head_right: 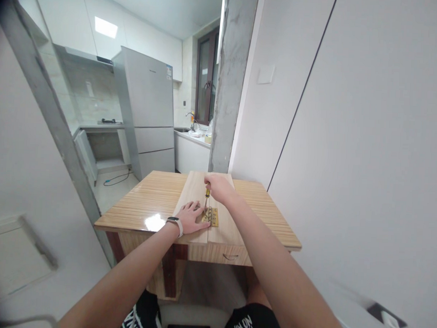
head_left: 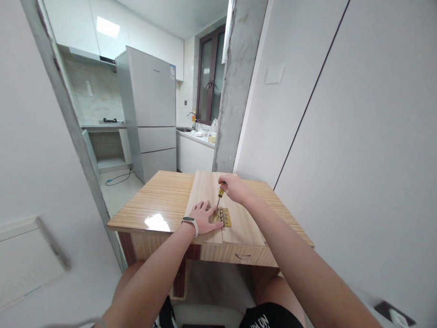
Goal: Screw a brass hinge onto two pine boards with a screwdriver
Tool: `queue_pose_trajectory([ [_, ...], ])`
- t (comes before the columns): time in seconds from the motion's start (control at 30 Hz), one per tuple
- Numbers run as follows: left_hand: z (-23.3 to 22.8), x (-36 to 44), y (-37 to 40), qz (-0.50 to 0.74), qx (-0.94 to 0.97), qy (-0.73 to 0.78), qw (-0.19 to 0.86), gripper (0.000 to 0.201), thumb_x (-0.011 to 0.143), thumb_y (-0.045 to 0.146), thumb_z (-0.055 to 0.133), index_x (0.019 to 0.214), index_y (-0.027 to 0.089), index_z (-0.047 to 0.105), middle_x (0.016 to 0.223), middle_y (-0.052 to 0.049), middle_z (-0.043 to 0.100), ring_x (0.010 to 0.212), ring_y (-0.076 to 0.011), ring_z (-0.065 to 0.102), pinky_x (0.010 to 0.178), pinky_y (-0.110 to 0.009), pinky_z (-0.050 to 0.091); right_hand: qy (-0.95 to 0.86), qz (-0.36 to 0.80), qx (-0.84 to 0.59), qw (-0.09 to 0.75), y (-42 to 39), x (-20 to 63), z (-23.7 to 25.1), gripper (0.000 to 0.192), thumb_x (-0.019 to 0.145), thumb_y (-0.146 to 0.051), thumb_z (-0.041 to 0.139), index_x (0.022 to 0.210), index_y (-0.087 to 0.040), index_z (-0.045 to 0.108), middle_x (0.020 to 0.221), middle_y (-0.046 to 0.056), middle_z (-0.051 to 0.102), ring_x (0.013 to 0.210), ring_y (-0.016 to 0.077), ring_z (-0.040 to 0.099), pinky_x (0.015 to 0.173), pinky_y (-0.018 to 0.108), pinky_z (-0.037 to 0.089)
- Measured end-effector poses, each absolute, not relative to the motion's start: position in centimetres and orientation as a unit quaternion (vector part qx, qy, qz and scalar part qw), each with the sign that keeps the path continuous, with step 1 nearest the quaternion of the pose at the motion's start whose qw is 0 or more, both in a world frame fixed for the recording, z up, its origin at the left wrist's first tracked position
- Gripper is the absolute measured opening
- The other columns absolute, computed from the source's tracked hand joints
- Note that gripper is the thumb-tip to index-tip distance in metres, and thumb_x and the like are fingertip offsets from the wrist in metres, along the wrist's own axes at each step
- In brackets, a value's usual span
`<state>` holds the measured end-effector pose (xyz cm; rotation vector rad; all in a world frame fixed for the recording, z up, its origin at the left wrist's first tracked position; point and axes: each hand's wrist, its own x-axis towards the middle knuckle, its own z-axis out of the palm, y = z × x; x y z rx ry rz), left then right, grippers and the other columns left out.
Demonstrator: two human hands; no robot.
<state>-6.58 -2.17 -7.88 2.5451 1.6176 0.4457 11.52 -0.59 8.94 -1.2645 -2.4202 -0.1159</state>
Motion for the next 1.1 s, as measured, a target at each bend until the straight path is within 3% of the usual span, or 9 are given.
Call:
queue_pose_trajectory([
  [0.2,-8.3,-7.1,-2.1,0.16,0.837,0.522,0.042,0.094,0.078,0.092,0.036,0.153,0.035,0.042,0.16,-0.009,0.035,0.147,-0.0373,0.029,0.12,-0.055,0.023,-0.865,-0.004,-0.471,0.171,-1.0,11.9,10.1,0.025,0.091,-0.005,0.058,0.108,-0.017,0.072,0.103,0.007,0.075,0.089,0.0149,0.066,0.079,0.022,0.042],
  [0.37,-8.4,-7.1,-2.2,0.159,0.836,0.524,0.042,0.094,0.078,0.092,0.036,0.153,0.036,0.041,0.161,-0.008,0.034,0.148,-0.0371,0.028,0.12,-0.055,0.023,-0.855,-0.06,-0.494,0.145,-0.4,11.4,9.7,0.016,0.096,-0.022,0.06,0.101,-0.019,0.075,0.1,0.009,0.076,0.091,0.019,0.067,0.078,0.025,0.042],
  [0.53,-8.4,-7.1,-2.4,0.157,0.835,0.526,0.042,0.093,0.079,0.092,0.036,0.153,0.036,0.042,0.161,-0.008,0.036,0.148,-0.0372,0.028,0.12,-0.055,0.023,-0.839,-0.091,-0.52,0.134,-0.1,10.7,9.2,0.031,0.1,-0.041,0.056,0.094,-0.019,0.076,0.095,0.011,0.076,0.089,0.0211,0.068,0.076,0.027,0.043],
  [0.8,-8.4,-7.2,-2.6,0.174,0.837,0.518,0.03,0.091,0.079,0.091,0.036,0.15,0.035,0.045,0.156,-0.008,0.042,0.145,-0.0366,0.033,0.119,-0.054,0.026,-0.862,-0.087,-0.459,0.195,-0.6,10.1,8.5,0.02,0.095,-0.022,0.06,0.109,-0.02,0.073,0.109,0.007,0.075,0.099,0.0179,0.067,0.088,0.025,0.043],
  [0.9,-8.3,-7.2,-2.6,0.177,0.836,0.519,0.027,0.091,0.079,0.091,0.036,0.149,0.035,0.046,0.156,-0.008,0.042,0.144,-0.0362,0.034,0.118,-0.053,0.027,-0.862,-0.077,-0.464,0.189,-0.4,10.2,8.4,0.017,0.095,-0.02,0.061,0.105,-0.02,0.074,0.107,0.007,0.075,0.099,0.0186,0.067,0.088,0.025,0.044],
  [1.1,-8.3,-7.2,-2.5,0.168,0.835,0.522,0.033,0.092,0.078,0.092,0.036,0.15,0.036,0.045,0.156,-0.008,0.041,0.145,-0.0365,0.032,0.118,-0.053,0.027,-0.858,-0.052,-0.481,0.169,0.0,10.6,8.7,0.027,0.094,-0.01,0.057,0.112,-0.02,0.074,0.107,0.008,0.076,0.096,0.0181,0.069,0.084,0.023,0.046],
])
